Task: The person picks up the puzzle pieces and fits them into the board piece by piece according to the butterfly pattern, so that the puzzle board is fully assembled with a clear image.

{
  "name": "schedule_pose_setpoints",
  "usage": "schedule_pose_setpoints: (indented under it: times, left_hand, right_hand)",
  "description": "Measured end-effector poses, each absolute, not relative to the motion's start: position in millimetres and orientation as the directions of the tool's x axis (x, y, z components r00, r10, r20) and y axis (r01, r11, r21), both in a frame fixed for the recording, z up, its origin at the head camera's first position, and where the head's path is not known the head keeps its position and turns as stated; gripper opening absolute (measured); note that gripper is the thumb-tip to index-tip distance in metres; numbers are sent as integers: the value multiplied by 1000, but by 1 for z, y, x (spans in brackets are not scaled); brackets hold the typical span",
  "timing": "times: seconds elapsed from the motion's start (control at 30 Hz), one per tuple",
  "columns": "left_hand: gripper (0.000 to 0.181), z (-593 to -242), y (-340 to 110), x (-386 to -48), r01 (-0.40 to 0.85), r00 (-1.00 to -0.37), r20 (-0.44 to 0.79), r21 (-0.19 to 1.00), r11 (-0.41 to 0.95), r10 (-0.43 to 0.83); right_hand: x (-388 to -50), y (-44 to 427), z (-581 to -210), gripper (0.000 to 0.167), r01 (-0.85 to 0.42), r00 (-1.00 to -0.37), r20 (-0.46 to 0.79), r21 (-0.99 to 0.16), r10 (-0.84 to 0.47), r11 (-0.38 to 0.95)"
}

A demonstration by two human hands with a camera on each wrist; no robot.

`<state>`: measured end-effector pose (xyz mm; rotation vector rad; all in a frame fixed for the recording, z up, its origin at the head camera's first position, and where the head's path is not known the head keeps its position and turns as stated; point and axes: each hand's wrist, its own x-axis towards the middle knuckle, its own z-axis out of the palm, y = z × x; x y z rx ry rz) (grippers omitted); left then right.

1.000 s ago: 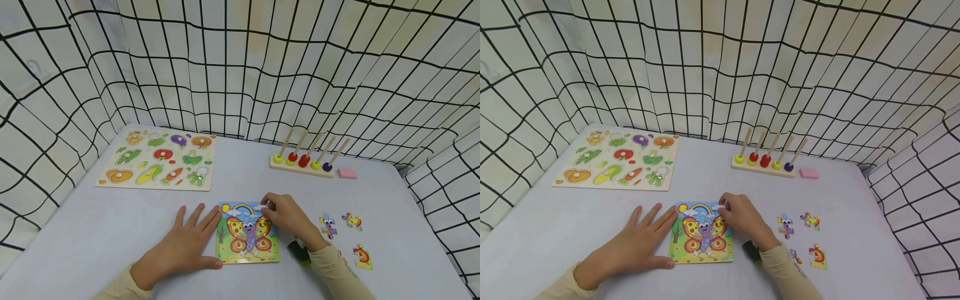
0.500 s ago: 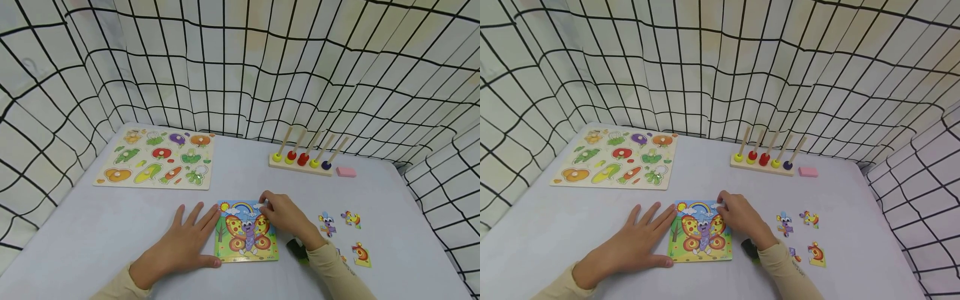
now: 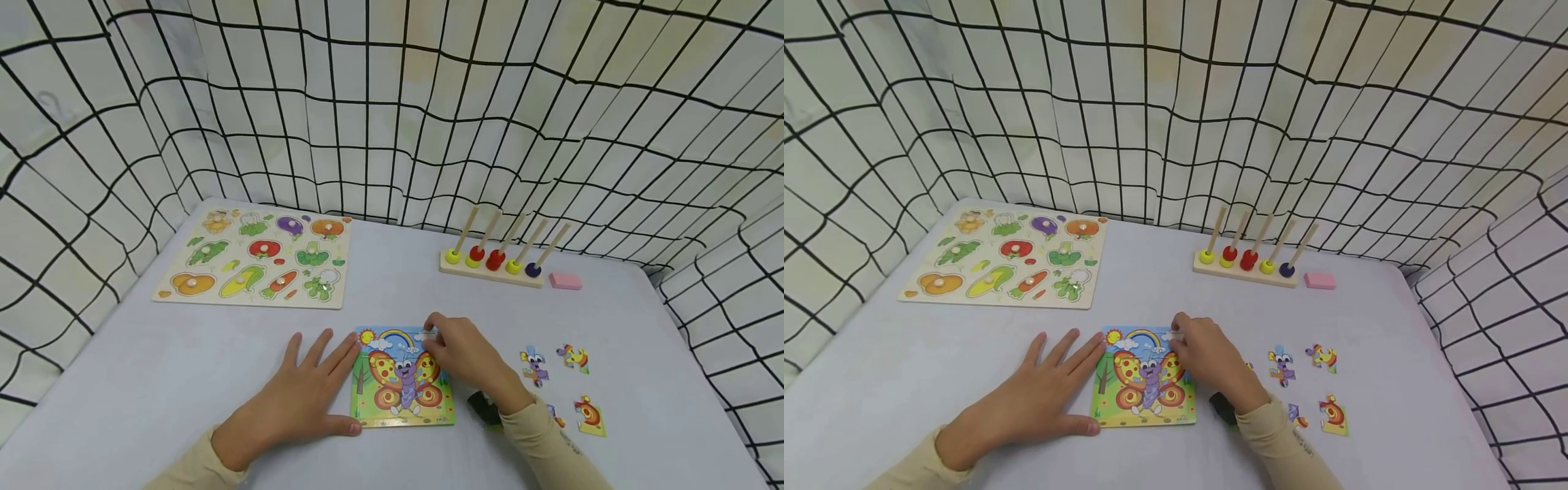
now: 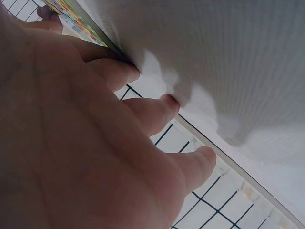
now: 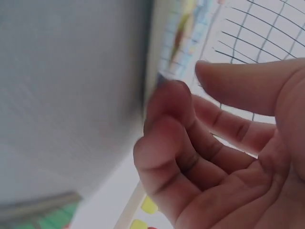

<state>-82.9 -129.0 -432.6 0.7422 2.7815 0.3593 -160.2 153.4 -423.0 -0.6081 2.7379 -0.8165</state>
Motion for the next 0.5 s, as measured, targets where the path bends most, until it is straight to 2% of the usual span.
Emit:
schedule_pose_setpoints:
  times: [0.2, 0.37, 0.5]
  left_hand:
    - [120, -433, -129, -83, 467, -839, -155, 289, 836, 522]
    - [119, -433, -129, -84, 472, -837, -155, 282, 835, 525]
    - [119, -433, -129, -84, 473, -834, -161, 281, 835, 527]
  right_hand:
    - [-161, 168, -404, 30, -344, -871, -102, -572, -481, 744]
    - [-163, 195, -384, 43, -392, -880, -10, -553, -476, 735]
    - [-163, 217, -377, 45, -399, -895, 42, -524, -445, 752]
